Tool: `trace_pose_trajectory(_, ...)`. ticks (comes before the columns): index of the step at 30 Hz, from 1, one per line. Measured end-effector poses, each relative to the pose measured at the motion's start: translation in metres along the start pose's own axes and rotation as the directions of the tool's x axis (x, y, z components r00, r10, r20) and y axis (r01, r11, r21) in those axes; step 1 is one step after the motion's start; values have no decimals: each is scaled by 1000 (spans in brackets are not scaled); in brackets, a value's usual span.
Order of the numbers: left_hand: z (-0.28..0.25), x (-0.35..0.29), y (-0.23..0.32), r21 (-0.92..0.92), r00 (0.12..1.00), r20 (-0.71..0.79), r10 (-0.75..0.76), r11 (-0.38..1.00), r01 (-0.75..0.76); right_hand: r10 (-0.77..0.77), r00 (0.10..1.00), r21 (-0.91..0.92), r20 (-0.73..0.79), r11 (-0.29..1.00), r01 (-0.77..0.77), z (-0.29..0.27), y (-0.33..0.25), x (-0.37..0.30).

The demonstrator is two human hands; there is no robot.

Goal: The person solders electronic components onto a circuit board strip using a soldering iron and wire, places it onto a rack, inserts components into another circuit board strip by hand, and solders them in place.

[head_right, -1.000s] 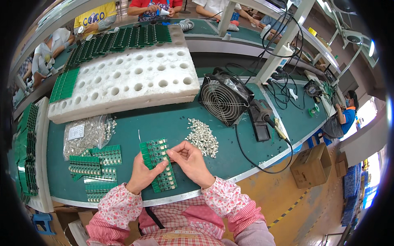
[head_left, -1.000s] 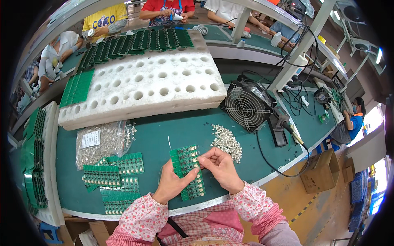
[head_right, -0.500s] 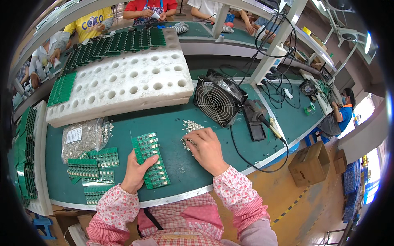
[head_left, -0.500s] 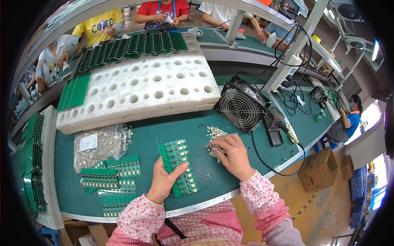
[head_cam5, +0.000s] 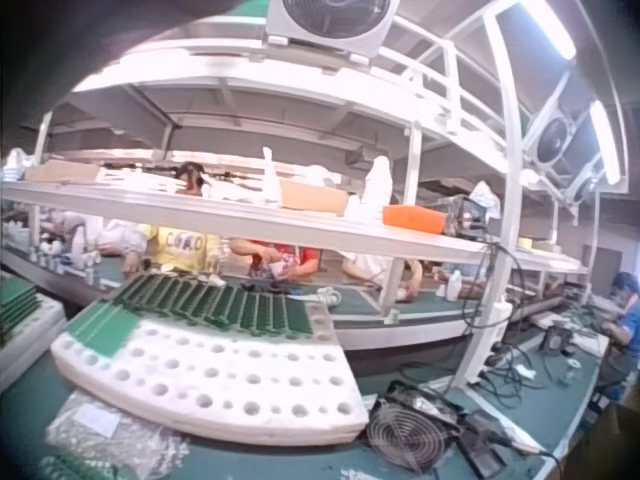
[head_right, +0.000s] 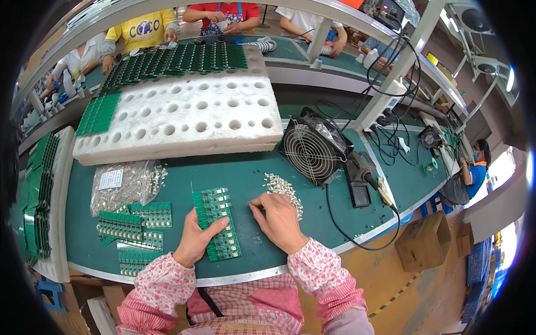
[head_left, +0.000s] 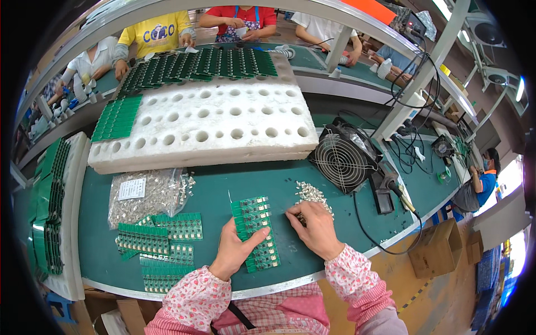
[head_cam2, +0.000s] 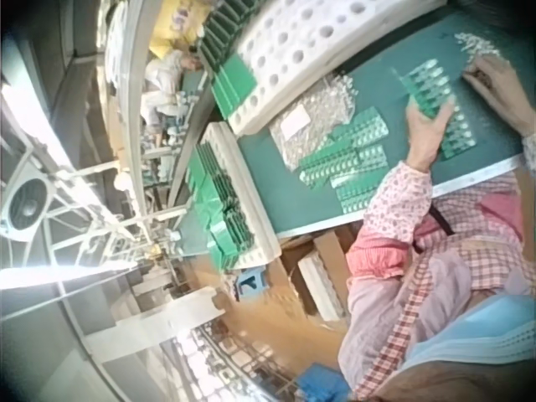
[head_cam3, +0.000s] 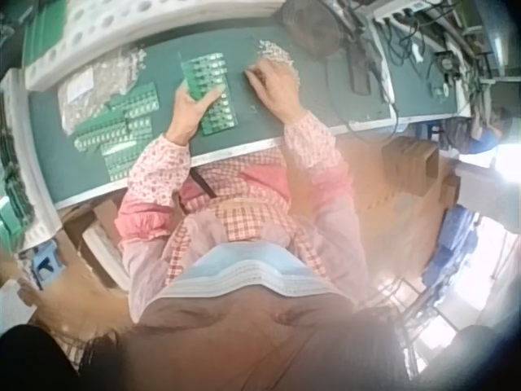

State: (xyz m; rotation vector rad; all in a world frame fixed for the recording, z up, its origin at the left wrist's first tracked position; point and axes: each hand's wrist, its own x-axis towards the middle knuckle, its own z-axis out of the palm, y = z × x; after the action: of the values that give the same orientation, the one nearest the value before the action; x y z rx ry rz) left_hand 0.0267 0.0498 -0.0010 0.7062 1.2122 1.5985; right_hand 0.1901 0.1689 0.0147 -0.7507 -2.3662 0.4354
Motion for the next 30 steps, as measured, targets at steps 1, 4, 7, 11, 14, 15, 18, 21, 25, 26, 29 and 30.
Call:
trace_pose_trajectory(1, 0, 0, 0, -3, 1000, -5, 0, 1000, 0, -3, 1000, 1, 5, 1000, 3, 0, -3, -2)
trace_pose_trajectory(4, 0, 0, 0, 17, 1000, 10, -2, 1000, 2, 112, 994, 205, 9, 972, -111, -1, -12, -5)
trace_pose_trajectory(7, 0, 0, 1, 66, 999, 40, 18, 998, -20, 180, 983, 303, 27, 936, -179, -1, -16, -7)
trace_pose_trajectory(11, 1, 1, 0, 68, 999, 34, 22, 997, -24, 151, 988, 378, 25, 914, -149, 4, -13, -10)
trace_pose_trajectory(14, 0, 2, -2, 66, 999, 41, 21, 998, -23, 36, 999, 302, 17, 952, -39, 10, -6, -13)
trace_pose_trajectory(15, -1, 2, -3, 64, 999, 47, 12, 998, -15, -52, 998, 191, 30, 981, 45, 11, -6, -14)
trace_pose_trajectory(18, 0, 3, -2, 80, 999, 43, 29, 996, -32, -225, 970, -65, 89, 971, 232, 10, -10, -12)
trace_pose_trajectory(21, -2, 2, -4, 62, 999, 33, -4, 998, 2, -196, 978, -85, 64, 976, 201, 13, -11, -12)
trace_pose_trajectory(25, -3, 1, -5, 80, 998, 19, 62, 995, -63, -139, 990, -103, 18, 985, 140, 9, -12, -11)
trace_pose_trajectory(26, -4, 1, -6, 76, 998, 28, 56, 995, -58, -145, 989, -103, 19, 984, 147, 9, -11, -12)
trace_pose_trajectory(29, -4, 1, -5, 78, 998, 35, 52, 995, -54, -164, 986, -134, 43, 977, 168, 12, -9, -13)
trace_pose_trajectory(30, -4, 1, -6, 87, 998, 36, 49, 995, -52, -185, 982, -154, 39, 970, 189, 12, -10, -14)
